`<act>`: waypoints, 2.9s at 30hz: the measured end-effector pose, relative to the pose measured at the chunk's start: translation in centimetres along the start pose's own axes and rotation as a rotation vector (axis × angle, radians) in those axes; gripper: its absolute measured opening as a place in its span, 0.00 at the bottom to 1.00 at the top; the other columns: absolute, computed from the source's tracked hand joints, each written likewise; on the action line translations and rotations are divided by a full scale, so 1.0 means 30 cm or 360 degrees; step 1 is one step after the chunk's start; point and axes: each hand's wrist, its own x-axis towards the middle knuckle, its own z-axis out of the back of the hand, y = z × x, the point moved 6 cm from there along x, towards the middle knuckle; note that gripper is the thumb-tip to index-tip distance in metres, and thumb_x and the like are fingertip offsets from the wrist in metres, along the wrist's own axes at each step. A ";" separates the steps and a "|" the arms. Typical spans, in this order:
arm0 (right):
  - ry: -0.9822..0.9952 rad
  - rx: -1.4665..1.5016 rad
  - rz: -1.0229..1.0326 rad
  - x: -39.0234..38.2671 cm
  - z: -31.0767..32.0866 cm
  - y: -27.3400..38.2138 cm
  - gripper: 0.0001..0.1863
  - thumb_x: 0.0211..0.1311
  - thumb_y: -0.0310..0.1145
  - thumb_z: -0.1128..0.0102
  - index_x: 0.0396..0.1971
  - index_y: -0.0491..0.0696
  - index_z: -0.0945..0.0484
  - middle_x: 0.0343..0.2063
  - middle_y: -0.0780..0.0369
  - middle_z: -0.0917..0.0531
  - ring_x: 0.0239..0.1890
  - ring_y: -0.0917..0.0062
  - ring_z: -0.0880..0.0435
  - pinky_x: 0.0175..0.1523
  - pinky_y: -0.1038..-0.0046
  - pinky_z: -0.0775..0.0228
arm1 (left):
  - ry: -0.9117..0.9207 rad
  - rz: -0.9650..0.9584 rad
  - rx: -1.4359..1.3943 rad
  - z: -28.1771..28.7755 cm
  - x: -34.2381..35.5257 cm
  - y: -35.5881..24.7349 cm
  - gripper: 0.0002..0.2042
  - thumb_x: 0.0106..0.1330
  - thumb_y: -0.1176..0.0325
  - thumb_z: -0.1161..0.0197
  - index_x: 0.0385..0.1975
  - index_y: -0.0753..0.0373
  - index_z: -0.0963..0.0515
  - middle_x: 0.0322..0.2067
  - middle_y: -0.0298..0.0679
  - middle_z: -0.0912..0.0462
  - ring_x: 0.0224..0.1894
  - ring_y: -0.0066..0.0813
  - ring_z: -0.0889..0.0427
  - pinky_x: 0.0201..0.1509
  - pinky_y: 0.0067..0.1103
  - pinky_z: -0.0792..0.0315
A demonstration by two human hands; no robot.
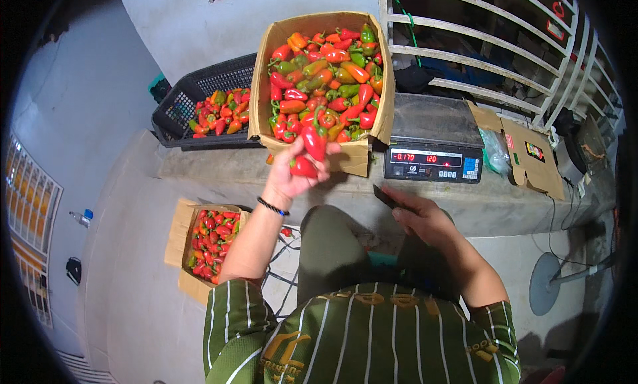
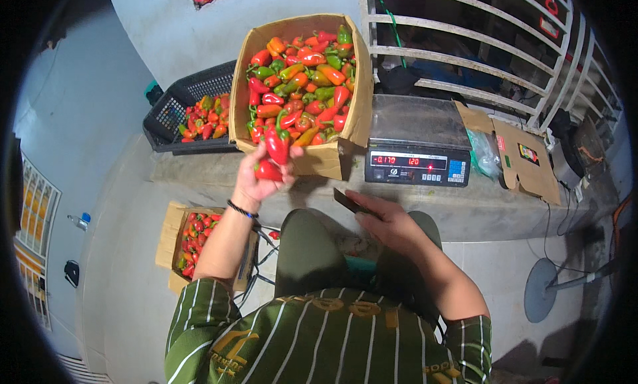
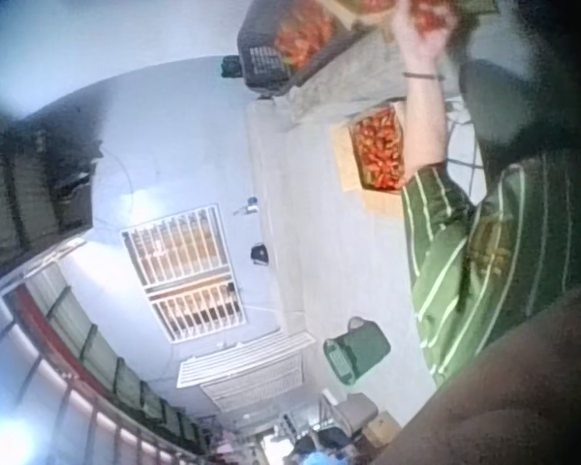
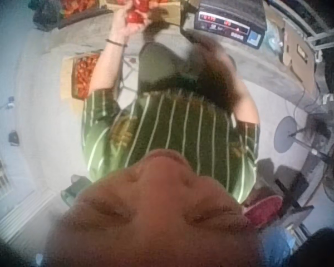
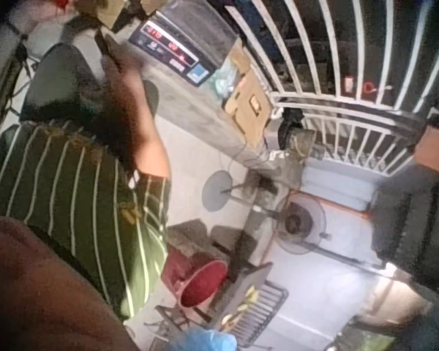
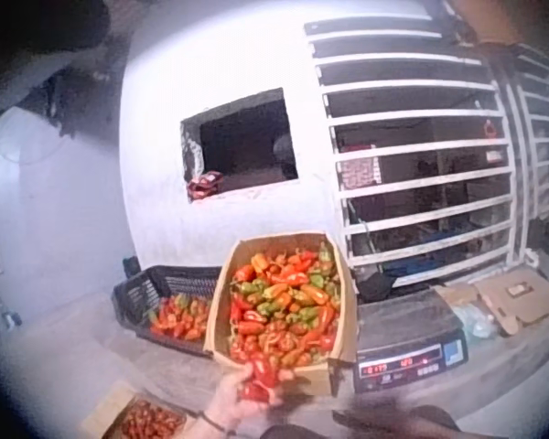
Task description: The person sits on a low stool and sorts red, green, and orange peppers from a large cardboard box into a smaller box. They pick up individual peppers, inspect them, and place them into the smaller container, occasionally using a digital scale to weigh the produce.
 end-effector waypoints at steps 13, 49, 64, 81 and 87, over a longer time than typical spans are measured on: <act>0.0160 0.0309 -0.0117 0.041 -0.094 0.062 0.30 0.58 0.37 0.43 0.59 0.50 0.41 0.20 0.70 0.29 0.19 0.89 0.35 0.23 0.85 0.44 | -0.0105 0.0284 0.0484 -0.002 -0.083 0.373 0.22 0.51 0.69 0.43 0.49 0.65 0.34 0.26 0.37 0.26 0.24 0.27 0.29 0.30 0.21 0.36; 0.0178 -0.0002 -0.0455 -0.041 -0.068 -0.086 0.27 0.58 0.40 0.44 0.57 0.50 0.37 0.24 0.62 0.24 0.27 0.82 0.27 0.33 0.78 0.33 | 0.0186 0.0435 0.0404 -0.105 -0.386 0.366 0.22 0.47 0.65 0.31 0.40 0.65 0.33 0.27 0.37 0.29 0.25 0.23 0.28 0.26 0.18 0.34; -0.0086 -0.0039 -0.0626 -0.134 0.037 -0.310 0.26 0.62 0.37 0.50 0.59 0.50 0.42 0.22 0.68 0.31 0.22 0.85 0.34 0.26 0.81 0.41 | -0.1674 -0.0814 -0.0332 0.781 -0.477 -0.340 0.23 0.56 0.38 0.52 0.35 0.53 0.34 0.27 0.34 0.29 0.33 0.35 0.31 0.36 0.38 0.36; -0.0145 -0.0094 -0.0467 -0.136 0.066 -0.309 0.26 0.63 0.41 0.50 0.58 0.46 0.41 0.24 0.66 0.28 0.24 0.85 0.32 0.29 0.81 0.39 | -0.0538 -0.1303 0.4291 -0.053 0.634 -0.234 0.15 0.52 0.70 0.47 0.41 0.56 0.25 0.46 0.39 0.25 0.50 0.40 0.30 0.52 0.37 0.38; -0.0236 0.0018 -0.0461 -0.169 0.080 -0.284 0.27 0.62 0.41 0.49 0.58 0.48 0.41 0.24 0.67 0.28 0.23 0.85 0.32 0.27 0.81 0.39 | -0.0657 -0.1106 0.4548 -0.088 0.672 -0.237 0.12 0.54 0.68 0.46 0.39 0.58 0.26 0.47 0.46 0.30 0.52 0.42 0.34 0.56 0.42 0.42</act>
